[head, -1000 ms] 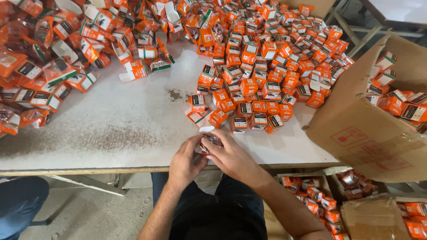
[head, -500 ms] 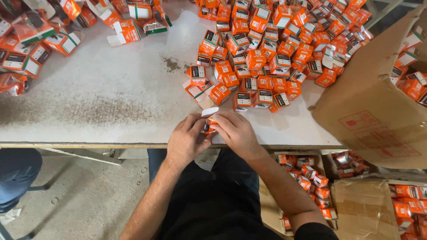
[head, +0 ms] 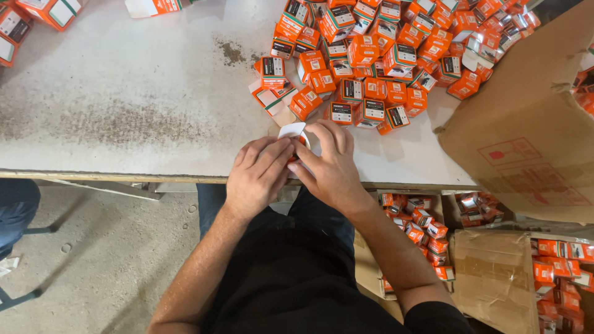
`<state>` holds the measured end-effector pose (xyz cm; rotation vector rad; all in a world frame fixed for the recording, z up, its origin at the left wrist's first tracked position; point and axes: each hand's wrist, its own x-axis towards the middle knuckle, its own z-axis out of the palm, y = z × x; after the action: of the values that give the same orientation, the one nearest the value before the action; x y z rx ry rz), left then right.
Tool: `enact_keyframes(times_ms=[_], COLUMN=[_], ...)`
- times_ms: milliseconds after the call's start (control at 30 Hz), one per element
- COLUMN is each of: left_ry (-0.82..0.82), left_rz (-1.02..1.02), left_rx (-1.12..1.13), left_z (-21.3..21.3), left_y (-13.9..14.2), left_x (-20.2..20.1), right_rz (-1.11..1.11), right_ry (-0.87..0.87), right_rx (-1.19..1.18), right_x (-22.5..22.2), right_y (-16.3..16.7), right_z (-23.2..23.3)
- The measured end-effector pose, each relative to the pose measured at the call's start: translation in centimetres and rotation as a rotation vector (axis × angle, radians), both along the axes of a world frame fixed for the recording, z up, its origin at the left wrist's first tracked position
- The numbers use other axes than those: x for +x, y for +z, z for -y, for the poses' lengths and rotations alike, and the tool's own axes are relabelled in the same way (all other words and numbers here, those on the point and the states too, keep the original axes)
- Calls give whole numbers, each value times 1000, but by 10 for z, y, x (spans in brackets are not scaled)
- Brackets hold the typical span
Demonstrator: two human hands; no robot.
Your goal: The person picks up small orange product boxes from a pile on the worktable, opens and folds the cartons by hand, and places the finished boxes into a large cardboard box beside the table, repeating the cycle one box at a time.
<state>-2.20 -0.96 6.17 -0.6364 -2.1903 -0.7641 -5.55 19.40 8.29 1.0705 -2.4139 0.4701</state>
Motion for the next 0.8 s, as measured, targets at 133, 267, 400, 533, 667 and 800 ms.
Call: enact_keyframes(times_ms=[133, 267, 400, 533, 667, 800], left_ry=[-20, -16, 25, -1, -53, -63], left_rz=[38, 66, 149, 195, 178, 158], left_rx=[19, 38, 101, 172, 153, 179], left_z=[-4, -6, -12, -15, -14, -14], left_y=[5, 1, -6, -6, -5, -10], left_x=[-1, -2, -1, 0, -2, -2], right_rz=[197, 366, 135, 400, 1028, 513], right_ry=[16, 0, 91, 69, -77, 274], right_rx=[-308, -508, -319, -493, -837, -516], right_x=[-4, -5, -6, -10, -16, -16], right_y=[-20, -27, -26, -28, -27, -18], right_z=[5, 3, -1, -3, -4, -13])
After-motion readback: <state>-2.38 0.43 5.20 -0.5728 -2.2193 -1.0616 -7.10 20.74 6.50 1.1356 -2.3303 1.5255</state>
